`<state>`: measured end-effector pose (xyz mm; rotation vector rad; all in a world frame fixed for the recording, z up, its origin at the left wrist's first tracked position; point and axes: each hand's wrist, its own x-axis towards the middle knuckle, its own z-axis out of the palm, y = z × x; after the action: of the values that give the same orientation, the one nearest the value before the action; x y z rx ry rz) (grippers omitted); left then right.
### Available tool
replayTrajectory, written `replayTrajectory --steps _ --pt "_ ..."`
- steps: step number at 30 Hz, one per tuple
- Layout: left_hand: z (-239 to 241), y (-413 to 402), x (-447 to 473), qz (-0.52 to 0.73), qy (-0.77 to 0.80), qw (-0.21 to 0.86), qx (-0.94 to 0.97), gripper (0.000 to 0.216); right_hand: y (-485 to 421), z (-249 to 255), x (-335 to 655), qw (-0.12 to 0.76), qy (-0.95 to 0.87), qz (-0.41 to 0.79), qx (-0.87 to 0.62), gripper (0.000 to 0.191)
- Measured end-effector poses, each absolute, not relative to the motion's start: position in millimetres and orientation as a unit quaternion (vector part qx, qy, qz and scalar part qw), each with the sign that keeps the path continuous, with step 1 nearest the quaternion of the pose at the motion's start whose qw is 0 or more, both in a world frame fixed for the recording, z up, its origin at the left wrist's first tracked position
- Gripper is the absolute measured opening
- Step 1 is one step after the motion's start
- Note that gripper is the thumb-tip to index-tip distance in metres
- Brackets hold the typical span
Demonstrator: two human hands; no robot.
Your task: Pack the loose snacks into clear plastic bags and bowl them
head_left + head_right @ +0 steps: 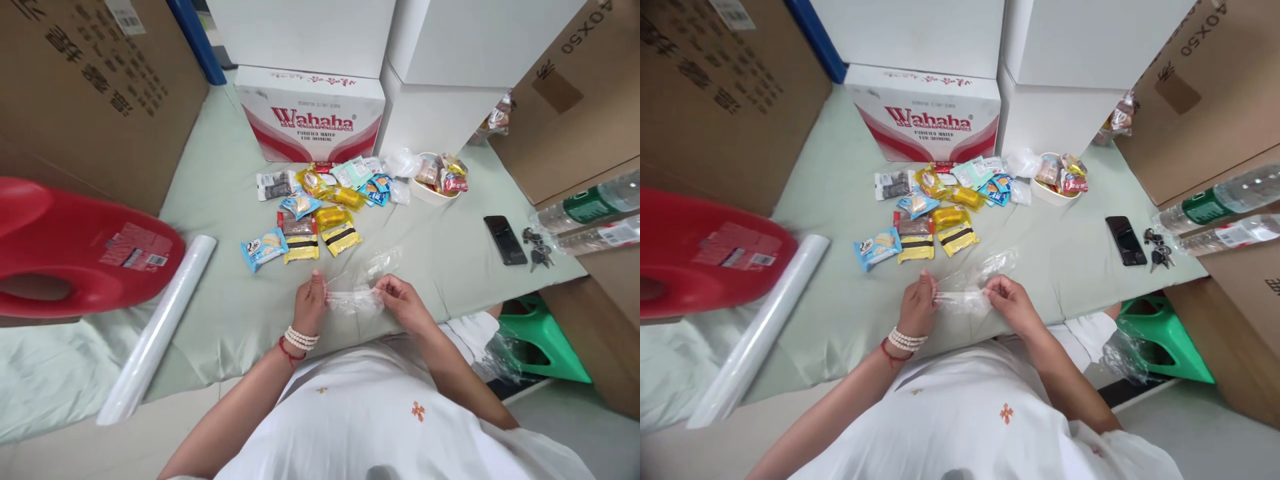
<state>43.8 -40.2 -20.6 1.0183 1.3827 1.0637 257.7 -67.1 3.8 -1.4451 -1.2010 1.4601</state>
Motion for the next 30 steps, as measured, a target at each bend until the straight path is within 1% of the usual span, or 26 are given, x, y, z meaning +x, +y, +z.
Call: replayTrajectory --steps 3,4,6,8,9,11,14,16,18,19,20,22,23,24,26,27,30 --pt "-20 -41 42 0.442 0.586 0.521 0.436 0.069 -73 10 282 0.280 -0.474 0.635 -0.542 0.049" --pt "-18 -42 42 0.438 0.582 0.515 0.451 0.069 -72 12 286 0.263 -0.467 0.647 -0.543 0.053" --pt "-15 -46 46 0.424 0.564 0.511 0.491 0.068 -66 13 286 0.277 -0.442 0.639 -0.565 0.059" --pt "-11 -49 50 0.408 0.529 0.520 0.532 0.067 -54 7 275 0.316 -0.429 0.612 -0.585 0.059" --pt "-11 -51 51 0.400 0.511 0.525 0.550 0.067 -47 3 267 0.334 -0.428 0.603 -0.585 0.057" --pt "-11 -53 51 0.390 0.498 0.522 0.573 0.065 -32 -8 252 0.371 -0.422 0.591 -0.579 0.046" --pt "-15 -54 42 0.380 0.557 0.490 0.553 0.060 -15 -20 241 0.425 -0.401 0.542 -0.604 0.029" --pt "-14 -54 35 0.371 0.601 0.466 0.534 0.053 -10 -21 242 0.436 -0.405 0.497 -0.631 0.025" --pt "-10 -52 33 0.369 0.619 0.434 0.541 0.043 -10 -17 245 0.426 -0.439 0.461 -0.643 0.023" --pt "-6 -49 34 0.371 0.621 0.409 0.555 0.042 -11 -14 246 0.418 -0.466 0.443 -0.642 0.021" --pt "-2 -46 38 0.373 0.619 0.383 0.575 0.047 -12 -11 245 0.409 -0.497 0.423 -0.638 0.020" --pt "3 -37 48 0.366 0.604 0.348 0.616 0.066 -15 -4 242 0.393 -0.557 0.383 -0.624 0.018" --pt "4 -32 54 0.358 0.593 0.349 0.631 0.070 -16 -1 241 0.384 -0.579 0.372 -0.615 0.017" --pt "3 -26 60 0.347 0.584 0.368 0.635 0.064 -17 1 240 0.377 -0.594 0.371 -0.606 0.017" --pt "-2 -15 70 0.337 0.583 0.442 0.592 0.043 -16 3 241 0.379 -0.583 0.397 -0.599 0.017" --pt "-6 -11 73 0.342 0.588 0.484 0.551 0.039 -16 4 245 0.385 -0.560 0.420 -0.601 0.018" --pt "-14 -5 74 0.386 0.597 0.568 0.414 0.044 -16 2 259 0.407 -0.455 0.500 -0.614 0.027"
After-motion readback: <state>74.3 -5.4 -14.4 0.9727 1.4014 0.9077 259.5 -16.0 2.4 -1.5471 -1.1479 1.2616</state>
